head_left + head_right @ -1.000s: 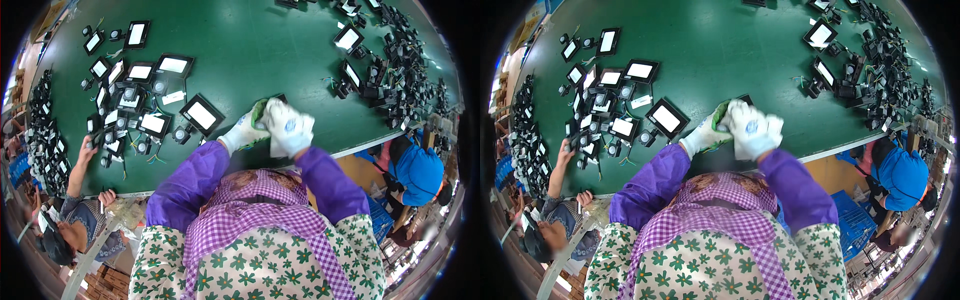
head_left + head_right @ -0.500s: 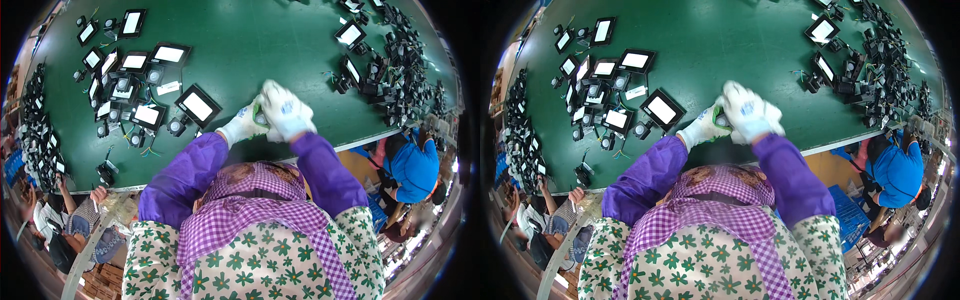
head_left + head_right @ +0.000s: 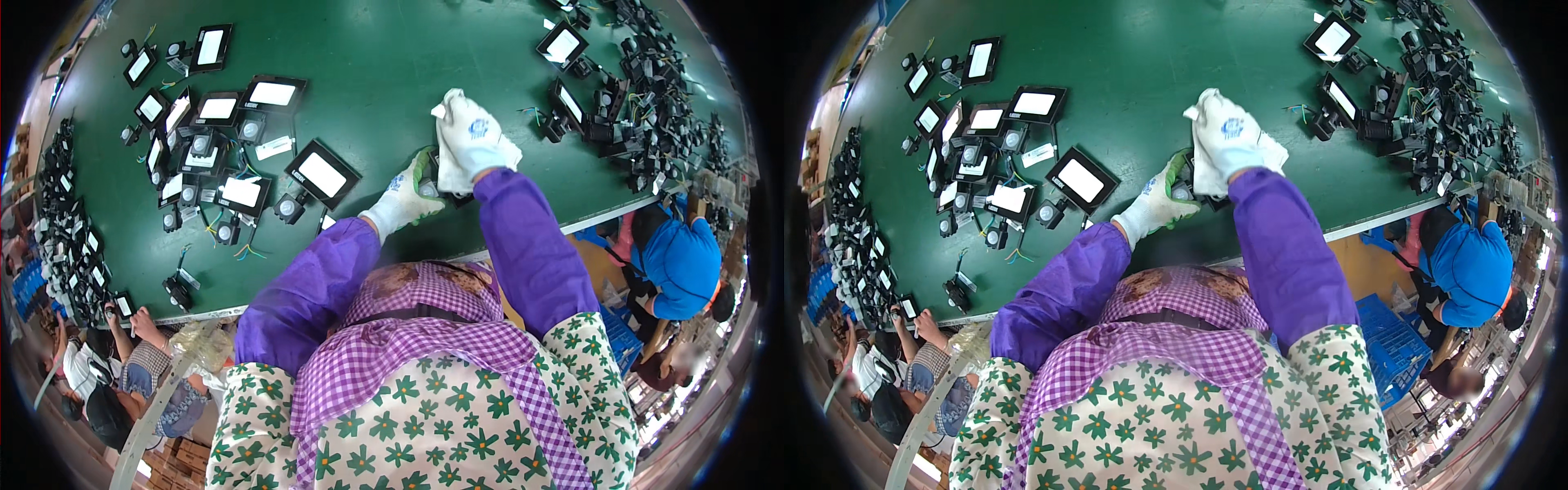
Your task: The recorder uses a white cloth to wipe the glass and frame of several LED floodlight units on a factory assembly line.
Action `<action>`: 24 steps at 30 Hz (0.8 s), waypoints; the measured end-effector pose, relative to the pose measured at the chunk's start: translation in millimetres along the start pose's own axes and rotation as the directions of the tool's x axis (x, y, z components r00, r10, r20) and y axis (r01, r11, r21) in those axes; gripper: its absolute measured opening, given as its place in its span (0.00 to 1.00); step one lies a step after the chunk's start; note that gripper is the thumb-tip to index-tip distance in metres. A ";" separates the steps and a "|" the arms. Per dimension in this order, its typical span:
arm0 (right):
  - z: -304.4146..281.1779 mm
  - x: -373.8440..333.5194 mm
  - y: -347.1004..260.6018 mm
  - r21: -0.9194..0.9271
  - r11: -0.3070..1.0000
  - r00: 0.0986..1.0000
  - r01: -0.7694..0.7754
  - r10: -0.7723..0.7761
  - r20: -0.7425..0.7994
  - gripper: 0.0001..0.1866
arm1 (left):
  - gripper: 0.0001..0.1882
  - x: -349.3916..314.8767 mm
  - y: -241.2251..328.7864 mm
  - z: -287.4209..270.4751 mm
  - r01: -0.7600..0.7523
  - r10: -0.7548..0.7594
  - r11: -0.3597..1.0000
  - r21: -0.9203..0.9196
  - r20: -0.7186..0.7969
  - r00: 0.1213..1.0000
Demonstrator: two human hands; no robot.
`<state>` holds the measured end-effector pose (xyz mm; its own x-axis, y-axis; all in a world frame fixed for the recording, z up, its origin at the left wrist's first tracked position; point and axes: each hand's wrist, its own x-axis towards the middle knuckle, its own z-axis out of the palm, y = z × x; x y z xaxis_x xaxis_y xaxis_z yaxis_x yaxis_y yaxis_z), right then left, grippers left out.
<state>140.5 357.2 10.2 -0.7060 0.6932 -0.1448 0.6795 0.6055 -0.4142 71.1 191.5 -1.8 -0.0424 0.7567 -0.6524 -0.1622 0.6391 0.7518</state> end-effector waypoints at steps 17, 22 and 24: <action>-3.2 -48.9 30.1 0.002 1.000 0.992 -0.016 0.016 -0.127 0.07 | 0.53 -0.7 -4.5 10.9 -0.042 0.038 0.999 -0.032 -0.099 0.994; 3.7 -142.6 3.0 -0.006 0.992 0.992 -0.129 0.129 0.004 0.10 | 0.51 -0.4 -3.5 17.2 -0.039 0.037 0.999 -0.018 -0.114 0.993; -6.7 -115.5 7.3 0.036 0.982 0.972 -0.183 0.186 -0.143 0.11 | 0.49 -2.8 -3.2 15.1 -0.070 0.061 0.996 -0.059 -0.145 0.988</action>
<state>228.3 284.2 29.9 -0.5311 0.8426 -0.0889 0.7896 0.4541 -0.4127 86.7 189.4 -1.0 -0.1949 0.7664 -0.6121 -0.2165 0.5750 0.7890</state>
